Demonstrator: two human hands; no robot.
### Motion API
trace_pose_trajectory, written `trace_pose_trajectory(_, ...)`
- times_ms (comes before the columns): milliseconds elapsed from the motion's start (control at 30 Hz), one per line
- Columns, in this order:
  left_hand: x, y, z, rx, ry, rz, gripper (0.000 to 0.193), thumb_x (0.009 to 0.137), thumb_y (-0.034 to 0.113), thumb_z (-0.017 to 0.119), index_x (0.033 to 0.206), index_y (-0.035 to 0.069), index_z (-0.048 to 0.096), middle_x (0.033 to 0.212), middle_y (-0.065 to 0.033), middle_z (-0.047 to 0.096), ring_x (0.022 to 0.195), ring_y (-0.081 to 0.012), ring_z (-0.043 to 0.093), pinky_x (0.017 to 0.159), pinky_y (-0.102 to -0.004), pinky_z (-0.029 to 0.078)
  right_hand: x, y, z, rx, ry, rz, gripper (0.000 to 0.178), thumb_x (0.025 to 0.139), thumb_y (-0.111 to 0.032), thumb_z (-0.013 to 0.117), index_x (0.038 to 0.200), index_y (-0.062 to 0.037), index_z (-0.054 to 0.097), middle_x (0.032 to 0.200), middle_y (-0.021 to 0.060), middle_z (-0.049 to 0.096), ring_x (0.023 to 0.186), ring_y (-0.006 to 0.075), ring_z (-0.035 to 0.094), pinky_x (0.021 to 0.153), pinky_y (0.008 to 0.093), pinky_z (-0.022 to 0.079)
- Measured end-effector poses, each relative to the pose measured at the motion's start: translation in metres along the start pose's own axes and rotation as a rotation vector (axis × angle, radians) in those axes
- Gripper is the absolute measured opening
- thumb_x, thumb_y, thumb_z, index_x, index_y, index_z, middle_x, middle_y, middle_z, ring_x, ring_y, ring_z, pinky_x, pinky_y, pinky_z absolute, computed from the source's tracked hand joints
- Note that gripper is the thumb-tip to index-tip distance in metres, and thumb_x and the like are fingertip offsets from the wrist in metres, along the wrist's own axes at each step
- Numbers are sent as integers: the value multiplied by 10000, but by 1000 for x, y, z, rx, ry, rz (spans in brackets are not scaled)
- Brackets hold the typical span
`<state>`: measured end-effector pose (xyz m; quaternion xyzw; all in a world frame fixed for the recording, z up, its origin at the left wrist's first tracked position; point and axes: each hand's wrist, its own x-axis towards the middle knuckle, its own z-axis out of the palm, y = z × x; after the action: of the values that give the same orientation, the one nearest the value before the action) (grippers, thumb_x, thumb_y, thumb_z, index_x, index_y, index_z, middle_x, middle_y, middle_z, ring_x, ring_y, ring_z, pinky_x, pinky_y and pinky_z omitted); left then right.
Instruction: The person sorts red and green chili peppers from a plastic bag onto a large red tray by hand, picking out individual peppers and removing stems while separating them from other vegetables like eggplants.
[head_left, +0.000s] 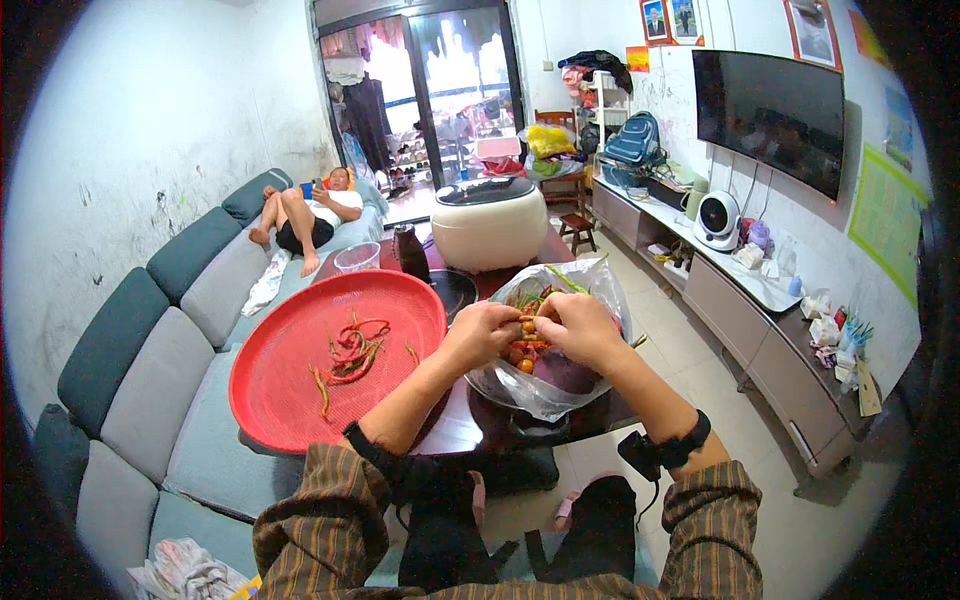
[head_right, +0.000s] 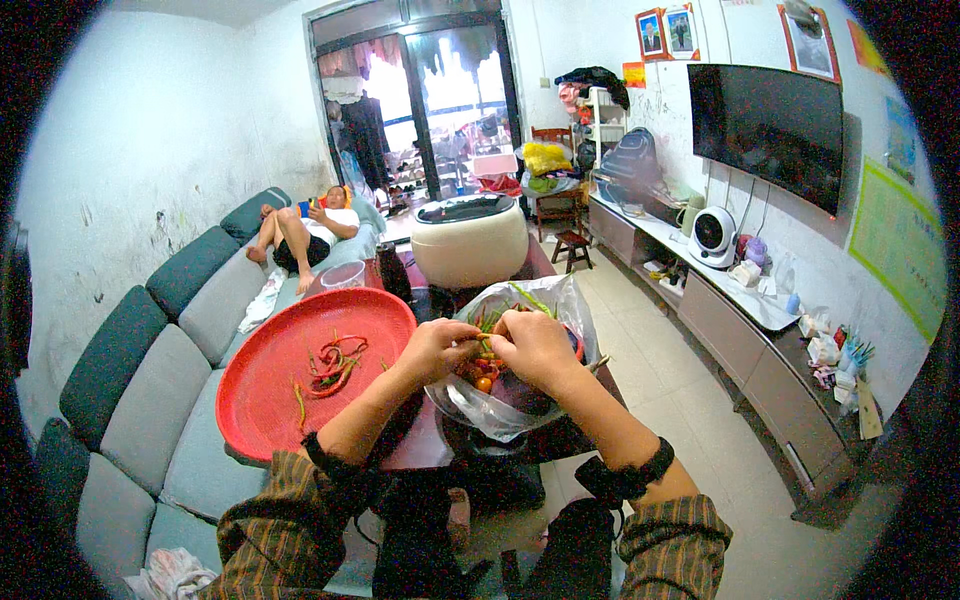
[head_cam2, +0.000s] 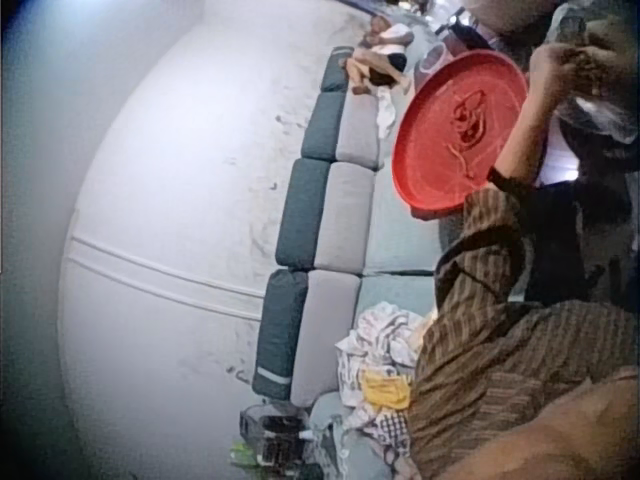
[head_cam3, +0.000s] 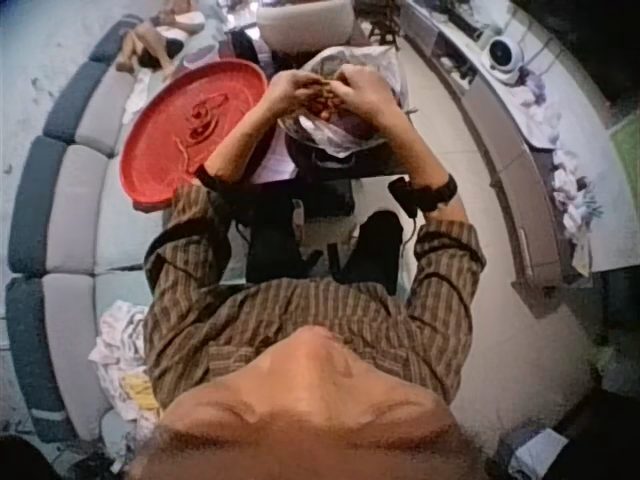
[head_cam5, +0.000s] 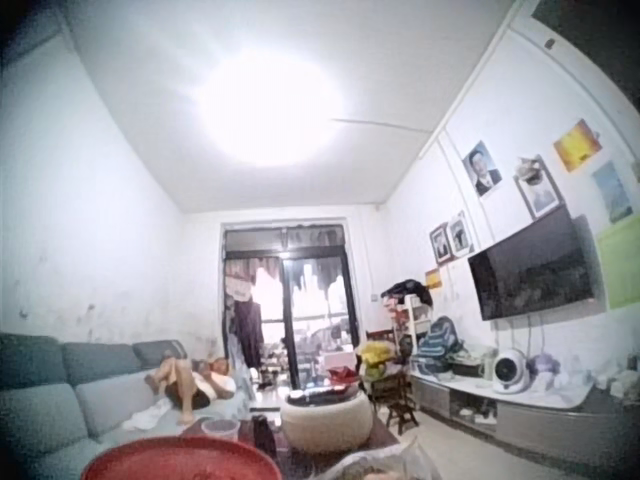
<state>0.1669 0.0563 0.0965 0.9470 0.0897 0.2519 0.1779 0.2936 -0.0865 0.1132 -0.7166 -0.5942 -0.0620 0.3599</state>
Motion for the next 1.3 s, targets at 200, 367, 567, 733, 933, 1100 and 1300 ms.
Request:
trace_pose_trajectory(200, -8, 8, -12, -25, 274, 102, 182, 764, 169, 567, 857, 30, 636, 785, -156, 605, 770, -325, 570, 690, -401, 459, 5, -3, -14, 531, -27, 41, 341, 827, -325, 584, 894, 4, 638, 786, 103, 647, 732, 174, 609, 680, 296, 473)
trace_pose_trajectory(367, -22, 4, -18, -214, 312, -69, 205, 770, 148, 596, 918, 16, 648, 786, -146, 631, 710, -240, 619, 649, -319, 482, 6, 15, -5, 705, -116, 119, 387, 881, -345, 536, 907, 30, 629, 765, 57, 630, 719, 118, 567, 666, 278, 462)
trace_pose_trajectory(567, -28, 15, -26, -287, 320, -172, 225, 799, 120, 598, 945, -48, 629, 801, -76, 661, 737, -120, 609, 674, -243, 481, 8, 22, 1, 731, -166, 135, 327, 857, -300, 568, 899, 15, 642, 766, 44, 635, 705, 108, 568, 657, 265, 463)
trace_pose_trajectory(733, -29, 28, -29, -210, 414, -94, 206, 799, 120, 604, 930, -37, 633, 795, -96, 654, 712, -128, 601, 653, -252, 477, 14, 17, 10, 598, -211, 64, 288, 779, -260, 635, 893, 4, 648, 780, 93, 659, 715, 135, 612, 664, 287, 477)
trace_pose_trajectory(933, -30, 42, -28, -17, 411, 6, 194, 791, 126, 611, 918, -19, 635, 790, -135, 630, 711, -197, 603, 654, -289, 472, 33, 13, 25, 70, -191, -11, 396, 712, -381, 647, 879, -22, 644, 788, 181, 629, 746, 311, 615, 701, 385, 477)
trace_pose_trajectory(1100, -33, 36, -27, -74, 428, -25, 209, 794, 137, 604, 927, -21, 635, 811, -140, 638, 732, -202, 616, 669, -291, 476, 67, 13, 44, -120, -328, 95, 470, 691, -459, 629, 739, 9, 648, 742, 221, 615, 731, 362, 609, 663, 411, 482)
trace_pose_trajectory(1300, -47, 35, -27, -183, 461, -96, 207, 773, 116, 594, 931, -11, 631, 782, -152, 621, 686, -227, 614, 644, -300, 481, 81, 8, 66, -100, -309, 61, 489, 657, -446, 669, 689, 41, 633, 729, 236, 614, 697, 341, 623, 630, 394, 489)
